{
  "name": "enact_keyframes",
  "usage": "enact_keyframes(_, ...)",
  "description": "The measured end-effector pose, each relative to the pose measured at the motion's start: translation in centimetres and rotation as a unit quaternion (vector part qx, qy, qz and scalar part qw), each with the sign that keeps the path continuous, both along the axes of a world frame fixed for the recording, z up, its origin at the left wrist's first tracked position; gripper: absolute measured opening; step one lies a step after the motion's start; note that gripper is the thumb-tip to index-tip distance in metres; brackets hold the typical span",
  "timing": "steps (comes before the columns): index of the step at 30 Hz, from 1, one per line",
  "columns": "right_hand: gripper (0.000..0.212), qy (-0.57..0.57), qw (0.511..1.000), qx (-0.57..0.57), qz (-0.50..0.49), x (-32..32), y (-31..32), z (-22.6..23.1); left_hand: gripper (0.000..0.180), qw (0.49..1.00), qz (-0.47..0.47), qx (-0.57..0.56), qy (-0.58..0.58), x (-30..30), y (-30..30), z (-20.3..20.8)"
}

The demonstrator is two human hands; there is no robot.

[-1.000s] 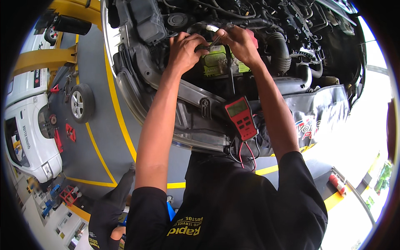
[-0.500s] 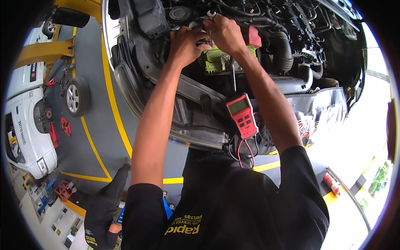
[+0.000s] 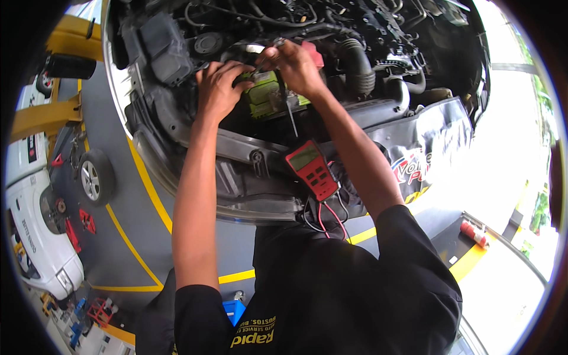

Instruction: The person retrieves a battery tester from a tool cart, walks to a white car with its hood open, and connects the tester clamps to the battery terminals. The person operates the tester, observes the display, and then disconnects the clamps before returning the tester to the cart.

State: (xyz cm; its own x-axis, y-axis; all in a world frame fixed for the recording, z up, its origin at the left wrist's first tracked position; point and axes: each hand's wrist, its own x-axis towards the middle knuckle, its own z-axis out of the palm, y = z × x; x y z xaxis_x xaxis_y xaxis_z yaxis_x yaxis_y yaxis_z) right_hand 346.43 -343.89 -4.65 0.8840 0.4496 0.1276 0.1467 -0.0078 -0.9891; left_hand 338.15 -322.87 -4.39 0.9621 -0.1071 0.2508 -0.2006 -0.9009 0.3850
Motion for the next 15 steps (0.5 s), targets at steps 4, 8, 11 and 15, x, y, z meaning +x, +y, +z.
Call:
enact_keyframes(4, 0.031, 0.022, 1.000, 0.004, -0.005, -0.1, -0.3, 0.3, 0.030, 1.000, -0.009, 0.015, 0.002, 0.3, -0.3, 0.3)
enact_keyframes(8, 0.032, 0.062, 0.998, 0.005, -0.003, -0.2, -0.7, 1.0, 0.028, 1.000, 0.001, 0.006, 0.022, 0.3, -0.6, 0.6)
enact_keyframes(11, 0.031, 0.032, 0.998, -0.044, -0.016, -1.2, -0.5, 1.6, 0.029, 1.000, -0.003, 0.001, 0.022, 0.4, -0.2, 0.4)
enact_keyframes(15, 0.031, 0.051, 0.991, 0.042, -0.113, -1.2, 1.4, 0.6, 0.030, 1.000, -0.011, -0.012, 0.017, 0.6, 0.0, 0.4)
